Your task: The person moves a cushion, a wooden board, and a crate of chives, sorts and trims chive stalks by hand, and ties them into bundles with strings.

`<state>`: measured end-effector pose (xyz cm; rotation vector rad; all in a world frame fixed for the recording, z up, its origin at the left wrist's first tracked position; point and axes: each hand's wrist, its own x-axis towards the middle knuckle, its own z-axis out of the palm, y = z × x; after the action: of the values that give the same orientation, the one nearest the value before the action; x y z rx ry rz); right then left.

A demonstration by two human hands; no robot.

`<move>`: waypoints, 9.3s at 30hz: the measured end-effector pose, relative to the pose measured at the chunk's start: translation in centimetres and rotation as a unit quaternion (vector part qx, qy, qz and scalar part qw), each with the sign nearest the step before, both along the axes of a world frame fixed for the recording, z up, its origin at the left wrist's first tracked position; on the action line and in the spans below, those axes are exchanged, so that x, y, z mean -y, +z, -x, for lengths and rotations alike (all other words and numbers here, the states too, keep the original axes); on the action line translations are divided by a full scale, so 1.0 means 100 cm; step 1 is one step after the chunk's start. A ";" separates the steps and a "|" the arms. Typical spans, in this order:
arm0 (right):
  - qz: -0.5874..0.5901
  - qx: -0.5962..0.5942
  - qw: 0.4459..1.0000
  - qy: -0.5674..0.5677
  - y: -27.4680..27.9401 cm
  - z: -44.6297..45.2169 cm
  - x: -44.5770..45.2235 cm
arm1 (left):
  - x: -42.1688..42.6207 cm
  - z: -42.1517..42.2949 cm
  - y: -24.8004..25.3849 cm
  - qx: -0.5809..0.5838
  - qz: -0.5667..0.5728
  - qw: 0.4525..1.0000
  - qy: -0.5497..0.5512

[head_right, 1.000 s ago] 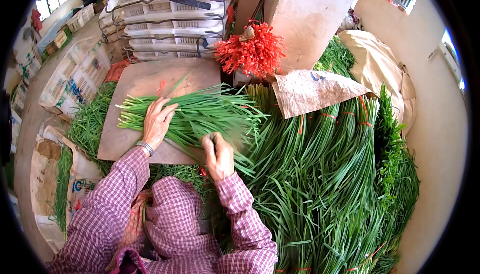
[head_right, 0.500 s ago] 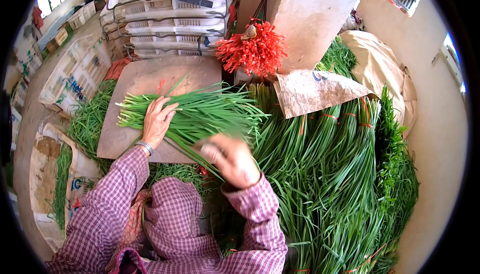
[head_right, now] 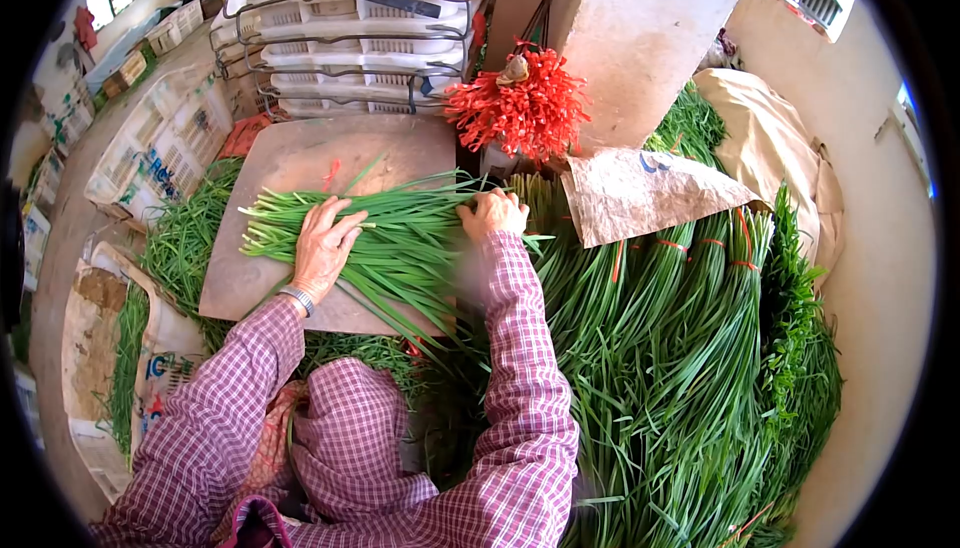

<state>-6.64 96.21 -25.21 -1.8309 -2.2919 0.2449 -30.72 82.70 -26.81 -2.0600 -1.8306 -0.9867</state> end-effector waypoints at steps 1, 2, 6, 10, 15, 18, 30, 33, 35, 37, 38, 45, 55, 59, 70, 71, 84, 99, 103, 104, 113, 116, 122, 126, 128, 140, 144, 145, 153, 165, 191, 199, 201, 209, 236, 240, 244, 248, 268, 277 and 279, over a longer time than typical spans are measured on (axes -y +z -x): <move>-0.021 -0.019 1.000 0.003 -0.005 0.001 0.000 | 0.000 0.000 0.000 0.000 0.000 1.000 0.001; -0.021 -0.019 1.000 0.003 -0.009 0.001 0.000 | 0.000 0.000 0.000 0.002 0.001 1.000 0.001; -0.100 -0.063 0.993 0.013 -0.018 0.003 0.006 | 0.000 0.001 0.000 0.001 0.004 1.000 0.002; -0.141 -0.266 0.954 -0.008 -0.032 0.002 0.009 | 0.000 0.001 -0.001 0.004 0.009 1.000 0.003; -0.129 -0.667 0.730 -0.080 -0.031 -0.027 0.006 | -0.001 0.002 -0.004 0.023 0.007 1.000 0.001; 0.042 -0.721 0.692 0.010 0.026 -0.057 0.057 | -0.002 0.001 -0.003 0.027 -0.004 1.000 -0.001; 0.177 -0.543 0.751 0.333 0.041 0.093 0.192 | 0.102 -0.026 0.122 0.386 -0.074 0.897 -0.201; 0.259 -0.566 0.724 0.297 0.037 0.129 0.214 | 0.117 -0.015 0.136 0.610 -0.089 0.771 -0.161; 0.168 -0.540 0.767 0.303 0.048 0.138 0.220 | 0.123 0.008 0.125 0.717 -0.081 0.669 -0.177; 0.032 -0.441 0.836 0.324 0.072 0.135 0.203 | 0.130 0.038 0.122 0.732 -0.095 0.652 -0.177; -0.095 -0.392 0.853 0.332 0.071 0.133 0.183 | 0.128 0.058 0.114 0.685 -0.118 0.697 -0.177; -0.340 -0.077 0.905 0.246 0.106 0.130 0.090 | 0.119 0.108 0.078 0.537 -0.011 0.842 -0.057; -0.182 -0.111 0.946 0.243 0.036 0.159 0.043 | -0.014 0.133 0.044 0.029 0.050 0.998 -0.037; -0.186 -0.118 0.931 0.291 0.019 0.165 0.028 | -0.033 0.137 0.022 -0.007 0.053 0.998 -0.035; -0.200 -0.092 0.932 0.288 0.010 0.168 0.035 | -0.011 0.187 0.055 -0.012 0.122 0.992 -0.043; -0.206 -0.090 0.930 0.290 0.012 0.169 0.037 | -0.005 0.194 0.052 -0.012 0.122 0.992 -0.041; -0.178 -0.038 0.936 0.301 0.012 0.202 0.060 | 0.044 0.163 0.020 0.252 0.098 0.961 0.064; -0.210 -0.069 0.918 0.330 0.022 0.196 0.079 | 0.159 0.253 0.067 0.240 0.195 0.951 -0.011; -0.211 -0.111 0.886 0.397 0.067 0.241 0.139 | 0.309 0.353 0.069 0.314 0.204 0.911 0.173; -0.192 -0.124 0.870 0.438 0.075 0.259 0.159 | 0.347 0.375 0.067 0.383 0.231 0.857 0.257; 0.006 -0.197 0.758 0.621 0.010 0.482 0.297 | 0.583 0.419 -0.007 0.408 0.131 0.787 0.443; -0.078 -0.159 0.752 0.635 -0.038 0.532 0.312 | 0.593 0.417 -0.024 0.414 0.151 0.782 0.441; 0.076 -0.137 0.828 0.538 -0.039 0.546 0.322 | 0.581 0.435 -0.054 0.432 0.173 0.790 0.398; -0.048 -0.129 0.796 0.589 -0.046 0.551 0.325 | 0.558 0.465 -0.077 0.458 0.147 0.805 0.348; -0.016 -0.156 0.807 0.570 -0.043 0.549 0.327 | 0.532 0.482 -0.088 0.371 0.136 0.849 0.349; 0.042 -0.178 0.822 0.540 -0.030 0.550 0.331 | 0.375 0.614 -0.168 0.132 0.200 0.859 0.453; 0.066 -0.178 0.832 0.521 -0.027 0.551 0.332 | 0.373 0.627 -0.187 0.235 0.276 0.789 0.496; 0.074 -0.183 0.831 0.521 -0.027 0.552 0.332 | 0.374 0.631 -0.191 0.234 0.280 0.789 0.495; 0.068 -0.196 0.820 0.533 -0.027 0.553 0.329 | 0.375 0.633 -0.172 0.260 0.338 0.811 0.400; 0.068 -0.233 0.805 0.541 -0.030 0.553 0.325 | 0.372 0.594 -0.170 0.165 0.238 0.872 0.394; -0.010 -0.054 0.733 0.678 -0.035 0.654 0.379 | 0.528 0.531 -0.050 0.553 -0.152 0.750 0.329; 0.148 -0.232 0.645 0.713 -0.008 0.666 0.468 | 0.525 0.465 0.066 0.426 -0.159 0.850 0.265; 0.181 -0.281 0.614 0.715 0.009 0.654 0.477 | 0.512 0.439 0.104 0.449 -0.193 0.844 0.220; 0.319 -0.382 0.596 0.630 0.079 0.527 0.452 | 0.473 0.356 0.193 0.640 -0.325 0.695 -0.045; 0.106 -0.114 0.804 0.573 -0.003 0.243 0.534 | 0.495 0.130 -0.028 0.885 -0.090 0.421 -0.179; 0.050 0.007 0.818 0.573 -0.011 0.240 0.550 | 0.499 0.131 -0.015 0.874 -0.058 0.448 -0.177; 0.001 0.002 0.814 0.581 -0.018 0.246 0.556 | 0.505 0.148 -0.002 0.899 -0.041 0.430 -0.072; 0.049 -0.120 0.788 0.602 0.008 0.246 0.545 | 0.515 0.172 0.017 0.854 0.013 0.520 -0.024; 0.403 -0.071 0.779 0.474 -0.063 0.422 0.425 | 0.567 0.199 0.062 0.807 0.059 0.581 -0.093; 0.306 -0.275 0.812 0.413 -0.127 0.448 0.449 | 0.575 0.209 0.059 0.783 0.022 0.619 -0.060; 0.285 -0.351 0.837 0.307 -0.088 0.420 0.398 | 0.588 0.219 0.058 0.770 0.027 0.635 -0.061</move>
<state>-48.62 56.40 -34.01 -0.8000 -2.2384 1.5439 -52.60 23.89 -21.04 -1.0382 -2.0238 -3.3818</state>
